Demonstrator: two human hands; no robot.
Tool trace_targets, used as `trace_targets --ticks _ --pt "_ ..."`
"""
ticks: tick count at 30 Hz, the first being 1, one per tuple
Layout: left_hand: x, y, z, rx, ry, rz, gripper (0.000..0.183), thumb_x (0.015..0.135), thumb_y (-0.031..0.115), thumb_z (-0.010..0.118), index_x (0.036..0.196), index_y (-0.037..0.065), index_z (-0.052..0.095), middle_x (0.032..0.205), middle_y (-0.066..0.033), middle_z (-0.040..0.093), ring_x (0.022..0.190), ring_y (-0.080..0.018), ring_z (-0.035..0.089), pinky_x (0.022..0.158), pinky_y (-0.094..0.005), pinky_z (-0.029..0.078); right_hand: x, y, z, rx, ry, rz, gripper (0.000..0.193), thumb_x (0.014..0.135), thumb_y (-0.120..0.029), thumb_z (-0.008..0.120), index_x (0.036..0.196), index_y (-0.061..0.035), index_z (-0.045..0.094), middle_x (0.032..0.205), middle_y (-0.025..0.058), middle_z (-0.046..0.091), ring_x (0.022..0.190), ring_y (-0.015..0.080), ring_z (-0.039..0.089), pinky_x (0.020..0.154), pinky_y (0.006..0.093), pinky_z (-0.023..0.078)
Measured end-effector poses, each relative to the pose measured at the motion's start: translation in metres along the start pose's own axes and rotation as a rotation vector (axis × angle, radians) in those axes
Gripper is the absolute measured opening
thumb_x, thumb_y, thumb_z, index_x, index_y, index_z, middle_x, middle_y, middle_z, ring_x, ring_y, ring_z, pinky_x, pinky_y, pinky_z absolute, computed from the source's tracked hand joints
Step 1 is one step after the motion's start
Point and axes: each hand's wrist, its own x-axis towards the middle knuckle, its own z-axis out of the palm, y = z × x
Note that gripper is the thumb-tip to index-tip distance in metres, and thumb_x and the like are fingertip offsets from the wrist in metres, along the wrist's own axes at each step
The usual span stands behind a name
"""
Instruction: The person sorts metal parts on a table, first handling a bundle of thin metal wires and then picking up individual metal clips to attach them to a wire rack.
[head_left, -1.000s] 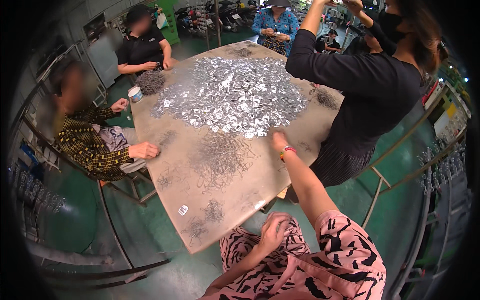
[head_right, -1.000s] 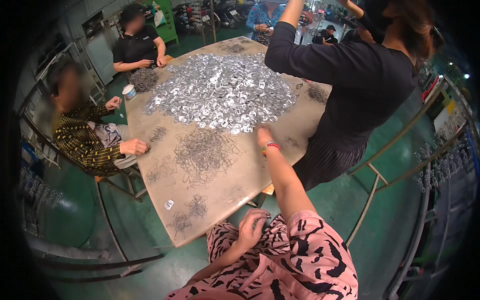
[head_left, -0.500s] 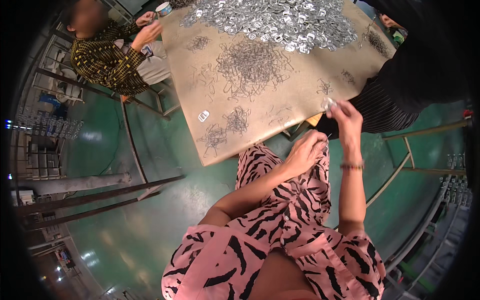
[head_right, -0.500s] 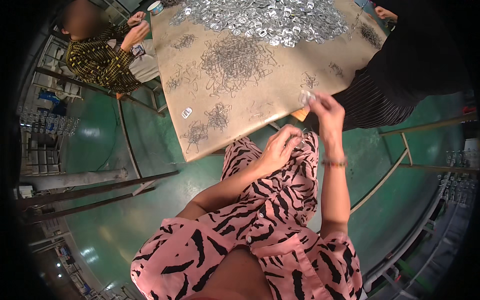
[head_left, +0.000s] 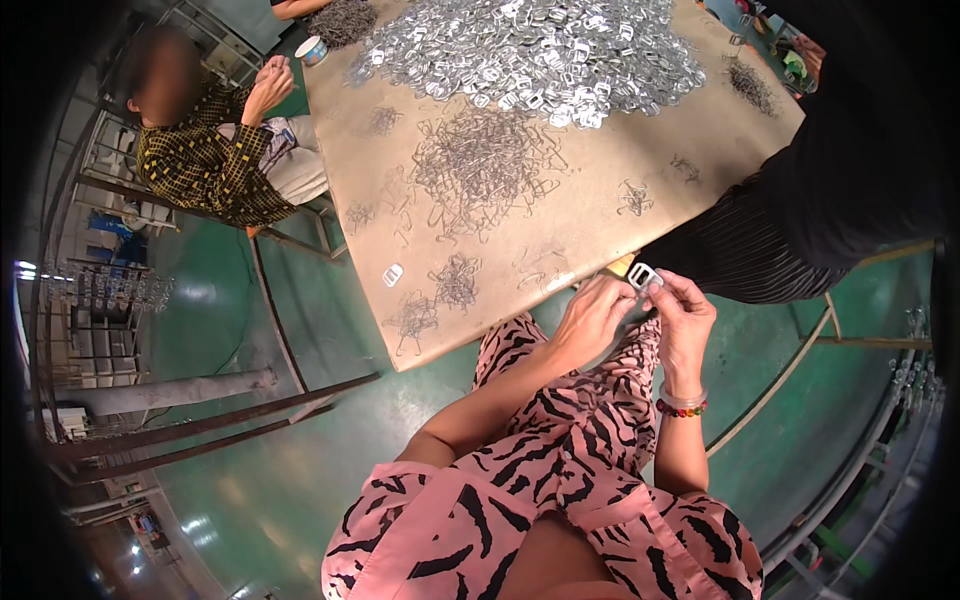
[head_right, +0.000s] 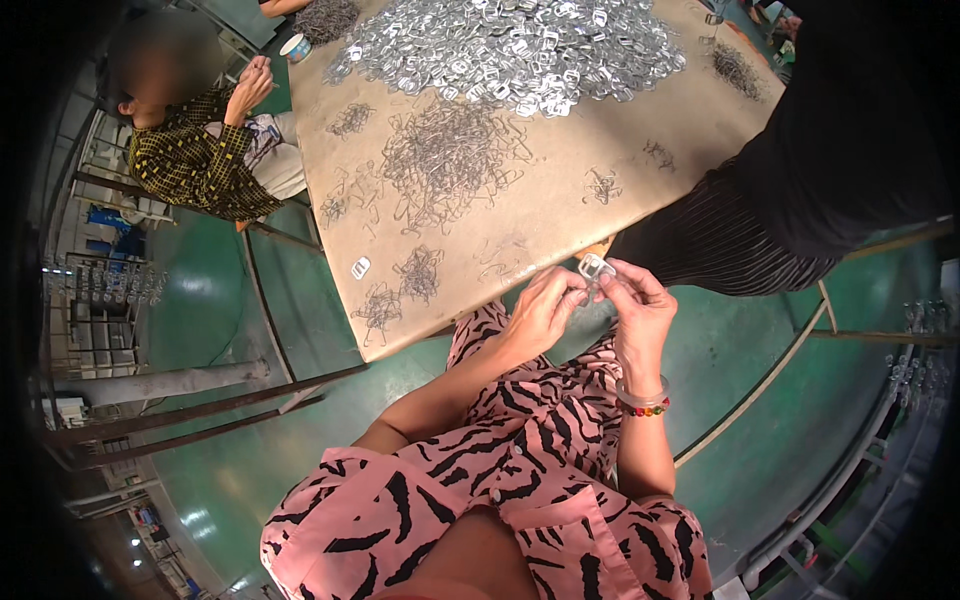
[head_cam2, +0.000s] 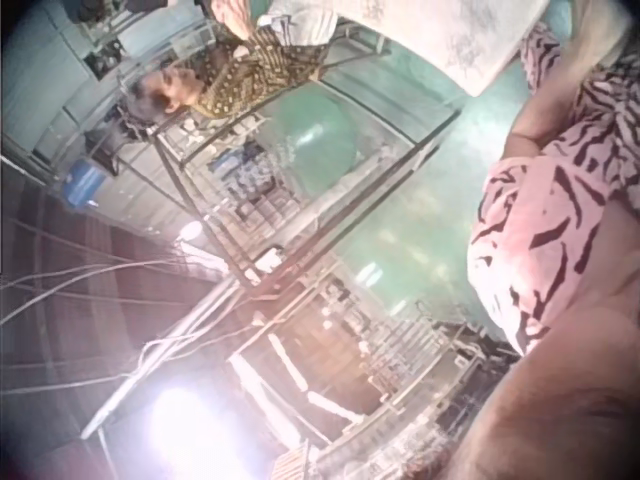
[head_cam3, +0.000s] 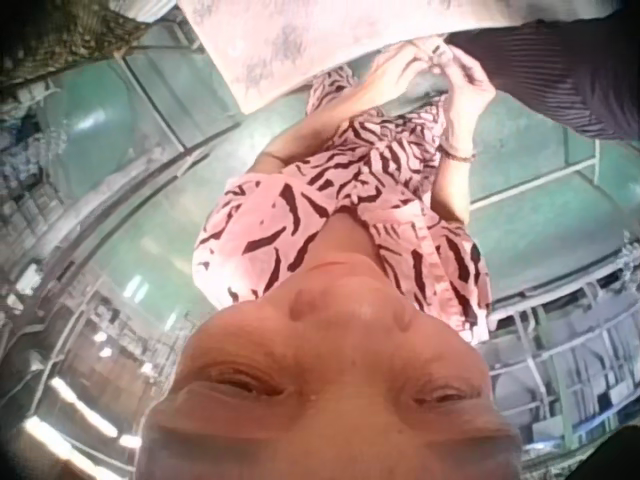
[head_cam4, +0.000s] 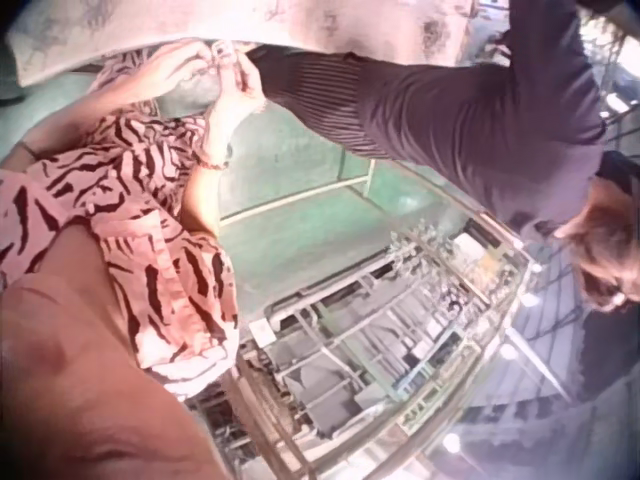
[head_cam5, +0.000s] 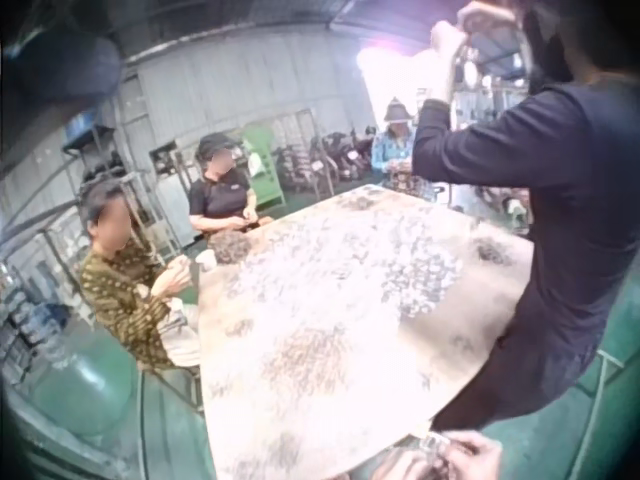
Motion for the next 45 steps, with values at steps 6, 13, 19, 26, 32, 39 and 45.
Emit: trace_targets --ticks 6,13,19,26,32,39,45 --pt "0.015 -0.021 -0.012 0.023 -0.022 -0.083 0.019 0.084 0.016 0.059 0.098 0.004 0.057 0.091 -0.0133 0.058 0.087 -0.0306 0.055 0.078 -0.0397 0.042 0.003 0.003 -0.005 0.149 0.073 0.034 0.015 0.076 0.010 0.062 0.091 0.0068 0.063 0.073 0.0093 0.063 0.060 0.0137 0.059 0.059 0.0242 0.049" --pt "0.110 -0.123 -0.082 0.878 -0.220 -0.047 0.022 0.080 0.023 0.058 0.081 0.002 0.066 0.080 -0.0180 0.062 0.082 -0.0335 0.060 0.070 -0.0471 0.046 0.004 -0.001 -0.024 0.077 -0.049 -0.084 0.018 0.077 0.011 0.060 0.093 0.0057 0.063 0.087 0.0104 0.062 0.066 0.0146 0.059 0.059 0.0243 0.049" --pt "0.119 -0.117 -0.070 1.064 -0.414 -0.208 0.018 0.073 0.005 0.053 0.086 0.001 0.066 0.097 -0.0183 0.063 0.093 -0.0316 0.061 0.081 -0.0502 0.045 -0.011 -0.001 -0.022 0.011 0.026 -0.081 0.019 0.079 0.009 0.059 0.097 0.0079 0.061 0.087 0.0126 0.062 0.069 0.0165 0.056 0.064 0.0271 0.048" --pt "0.116 -0.070 -0.152 0.776 -0.223 -0.387 0.022 0.080 0.003 0.052 0.099 0.006 0.061 0.101 -0.0144 0.062 0.096 -0.0295 0.059 0.084 -0.0418 0.047 -0.022 -0.009 -0.017 -0.022 -0.058 -0.152 0.018 0.080 0.006 0.060 0.098 0.0058 0.061 0.089 0.0120 0.063 0.074 0.0145 0.059 0.061 0.0240 0.049" --pt "0.022 -0.031 -0.267 0.717 -0.281 -0.363 0.021 0.090 0.017 0.046 0.086 -0.002 0.056 0.075 -0.0187 0.058 0.071 -0.0275 0.061 0.063 -0.0400 0.046 -0.028 -0.009 -0.013 0.005 -0.070 -0.223 0.017 0.080 0.007 0.060 0.097 0.0065 0.061 0.087 0.0124 0.064 0.072 0.0143 0.059 0.061 0.0242 0.048" --pt "-0.063 -0.048 -0.284 0.569 -0.427 -0.751 0.013 0.076 0.008 0.054 0.077 -0.001 0.064 0.066 -0.0167 0.059 0.060 -0.0254 0.062 0.059 -0.0368 0.049 -0.035 -0.024 0.001 -0.035 -0.110 -0.219 0.017 0.080 0.007 0.060 0.097 0.0063 0.061 0.087 0.0116 0.064 0.071 0.0145 0.059 0.061 0.0245 0.049" --pt "-0.025 -0.084 -0.268 1.031 -0.285 -0.372 0.014 0.074 0.007 0.053 0.078 -0.001 0.064 0.081 -0.0221 0.063 0.080 -0.0348 0.063 0.068 -0.0433 0.050 -0.033 -0.034 0.002 -0.040 -0.059 -0.266 0.016 0.080 0.007 0.062 0.095 0.0057 0.062 0.089 0.0113 0.063 0.071 0.0144 0.059 0.061 0.0242 0.049"
